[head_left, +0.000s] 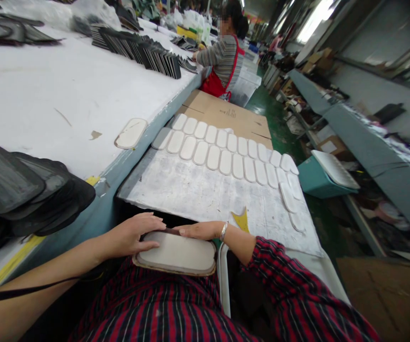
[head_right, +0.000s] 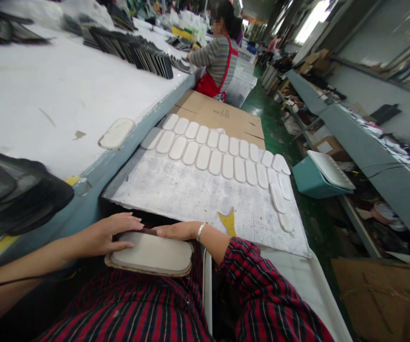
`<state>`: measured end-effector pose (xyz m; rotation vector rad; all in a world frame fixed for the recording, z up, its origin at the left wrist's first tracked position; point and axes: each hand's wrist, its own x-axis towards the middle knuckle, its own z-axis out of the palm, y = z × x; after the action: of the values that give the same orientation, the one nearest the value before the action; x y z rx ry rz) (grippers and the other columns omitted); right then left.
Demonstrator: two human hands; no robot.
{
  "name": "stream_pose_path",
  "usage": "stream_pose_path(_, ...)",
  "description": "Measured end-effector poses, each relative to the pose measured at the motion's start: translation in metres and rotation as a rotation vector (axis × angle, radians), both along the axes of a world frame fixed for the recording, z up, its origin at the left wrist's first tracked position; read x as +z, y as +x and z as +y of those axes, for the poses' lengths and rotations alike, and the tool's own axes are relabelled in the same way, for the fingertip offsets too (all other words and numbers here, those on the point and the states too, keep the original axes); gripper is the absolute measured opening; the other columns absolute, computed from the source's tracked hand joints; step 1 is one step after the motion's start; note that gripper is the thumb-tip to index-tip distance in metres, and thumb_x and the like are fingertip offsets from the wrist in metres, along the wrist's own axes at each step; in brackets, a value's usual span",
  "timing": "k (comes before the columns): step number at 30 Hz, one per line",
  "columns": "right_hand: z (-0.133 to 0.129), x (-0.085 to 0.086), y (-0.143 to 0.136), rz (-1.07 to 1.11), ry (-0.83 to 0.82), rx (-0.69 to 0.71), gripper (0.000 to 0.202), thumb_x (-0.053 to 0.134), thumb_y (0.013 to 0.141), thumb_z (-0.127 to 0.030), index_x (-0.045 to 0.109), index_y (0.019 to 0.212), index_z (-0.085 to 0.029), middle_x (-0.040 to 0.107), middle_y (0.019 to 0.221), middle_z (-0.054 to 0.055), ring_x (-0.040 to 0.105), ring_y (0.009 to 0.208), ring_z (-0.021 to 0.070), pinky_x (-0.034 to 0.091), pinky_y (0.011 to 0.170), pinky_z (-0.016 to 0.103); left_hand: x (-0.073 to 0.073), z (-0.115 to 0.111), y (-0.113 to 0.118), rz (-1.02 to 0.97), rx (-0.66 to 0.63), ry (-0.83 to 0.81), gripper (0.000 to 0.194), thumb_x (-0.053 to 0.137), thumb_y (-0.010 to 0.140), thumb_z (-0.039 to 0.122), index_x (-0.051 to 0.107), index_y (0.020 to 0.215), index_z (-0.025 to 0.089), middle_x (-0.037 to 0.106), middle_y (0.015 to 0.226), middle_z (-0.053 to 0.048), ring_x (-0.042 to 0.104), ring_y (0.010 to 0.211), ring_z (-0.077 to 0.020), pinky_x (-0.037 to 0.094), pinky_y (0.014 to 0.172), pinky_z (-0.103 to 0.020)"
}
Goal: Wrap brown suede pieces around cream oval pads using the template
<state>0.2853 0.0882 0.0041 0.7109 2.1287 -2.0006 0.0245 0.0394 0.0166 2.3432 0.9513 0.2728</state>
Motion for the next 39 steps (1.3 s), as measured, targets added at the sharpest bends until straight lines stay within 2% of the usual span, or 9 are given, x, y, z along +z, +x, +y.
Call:
stream_pose_path(3, -0.026, 0.021, 0.035, -0.067, 0.249, -0.303, 0.044, 0.034, 0.094, -0.044, 0.048, 0.129, -0.021, 0.049, 0.13, 0.005, 0.04, 0.123, 0.0178, 0.026, 0.106, 0.035, 0.011, -0.014, 0.016, 0.0, -0.118, 0.127, 0.051, 0.057, 0.078, 0.047, 0.051, 0.123, 0.023, 0.056, 0.124, -0.007, 0.046, 0.117, -0.0248, 0.024, 0.107, -0.046)
stream_pose_path(5, -0.057, 0.035, 0.055, -0.092, 0.492, -0.59, 0.038, 0.036, 0.094, -0.039, 0.052, 0.123, -0.02, 0.056, 0.118, 0.007, 0.048, 0.112, 0.0187, 0.034, 0.099, 0.035, 0.014, -0.028, 0.029, -0.019, -0.195, 0.178, 0.051, 0.057, 0.079, 0.047, 0.051, 0.122, 0.022, 0.055, 0.124, -0.008, 0.047, 0.115, -0.025, 0.031, 0.102, -0.042)
stream_pose_path(7, -0.096, 0.044, 0.067, -0.107, 0.682, -0.758, 0.031, 0.042, 0.092, -0.034, 0.056, 0.115, -0.019, 0.059, 0.106, 0.008, 0.053, 0.099, 0.0185, 0.04, 0.089, 0.033, 0.013, -0.043, 0.042, -0.015, -0.259, 0.221, 0.048, 0.057, 0.079, 0.045, 0.051, 0.12, 0.021, 0.056, 0.12, -0.009, 0.049, 0.109, -0.0257, 0.036, 0.095, -0.04)
stream_pose_path(12, -0.172, 0.035, 0.058, -0.208, 1.03, -0.607, 0.023, 0.054, 0.087, -0.031, 0.059, 0.106, -0.02, 0.058, 0.099, 0.006, 0.048, 0.095, 0.0196, 0.036, 0.087, 0.035, -0.002, -0.071, 0.07, 0.062, -0.25, 0.34, 0.038, 0.058, 0.08, 0.039, 0.056, 0.112, 0.019, 0.059, 0.106, -0.01, 0.051, 0.095, -0.0254, 0.039, 0.085, -0.039)
stream_pose_path(17, -0.182, 0.019, 0.041, -0.33, 1.288, -0.416, 0.021, 0.038, 0.093, -0.019, 0.059, 0.096, -0.018, 0.056, 0.083, 0.006, 0.044, 0.085, 0.0187, 0.032, 0.082, 0.035, -0.01, -0.076, 0.073, 0.068, -0.227, 0.431, 0.029, 0.052, 0.085, 0.028, 0.057, 0.112, 0.018, 0.059, 0.102, -0.009, 0.051, 0.091, -0.0229, 0.04, 0.082, -0.036)
stream_pose_path(20, -0.177, 0.018, 0.041, -0.318, 1.327, -0.373, 0.019, 0.039, 0.09, -0.016, 0.057, 0.083, -0.016, 0.052, 0.078, 0.005, 0.042, 0.082, 0.0187, 0.031, 0.082, 0.036, -0.011, -0.073, 0.07, 0.044, -0.231, 0.423, 0.03, 0.05, 0.086, 0.028, 0.056, 0.114, 0.021, 0.059, 0.104, -0.008, 0.051, 0.093, -0.0213, 0.04, 0.083, -0.034)
stream_pose_path(25, -0.171, 0.021, 0.039, -0.357, 1.278, -0.467, 0.015, 0.044, 0.087, -0.018, 0.054, 0.076, -0.016, 0.05, 0.08, 0.005, 0.041, 0.084, 0.0191, 0.03, 0.083, 0.036, -0.007, -0.071, 0.075, 0.066, -0.234, 0.382, 0.027, 0.041, 0.089, 0.023, 0.059, 0.11, 0.022, 0.06, 0.099, -0.007, 0.052, 0.085, -0.0193, 0.041, 0.077, -0.032)
stream_pose_path(36, -0.162, 0.031, 0.018, -0.577, 1.134, -0.62, 0.011, 0.051, 0.083, -0.022, 0.054, 0.073, -0.017, 0.051, 0.082, 0.005, 0.042, 0.082, 0.021, 0.032, 0.079, 0.037, 0.003, -0.071, 0.099, 0.05, -0.008, 0.175, 0.023, 0.043, 0.083, 0.013, 0.065, 0.077, 0.018, 0.059, 0.078, -0.005, 0.052, 0.076, -0.018, 0.041, 0.071, -0.031)
stream_pose_path(39, -0.159, 0.032, 0.011, -0.626, 1.13, -0.609, 0.005, 0.051, 0.08, -0.019, 0.054, 0.077, -0.016, 0.052, 0.085, 0.007, 0.044, 0.082, 0.0224, 0.033, 0.076, 0.038, 0.009, -0.061, 0.099, 0.028, 0.111, 0.016, 0.022, 0.046, 0.079, 0.014, 0.061, 0.095, 0.018, 0.061, 0.082, -0.005, 0.056, 0.074, -0.0177, 0.045, 0.07, -0.032)
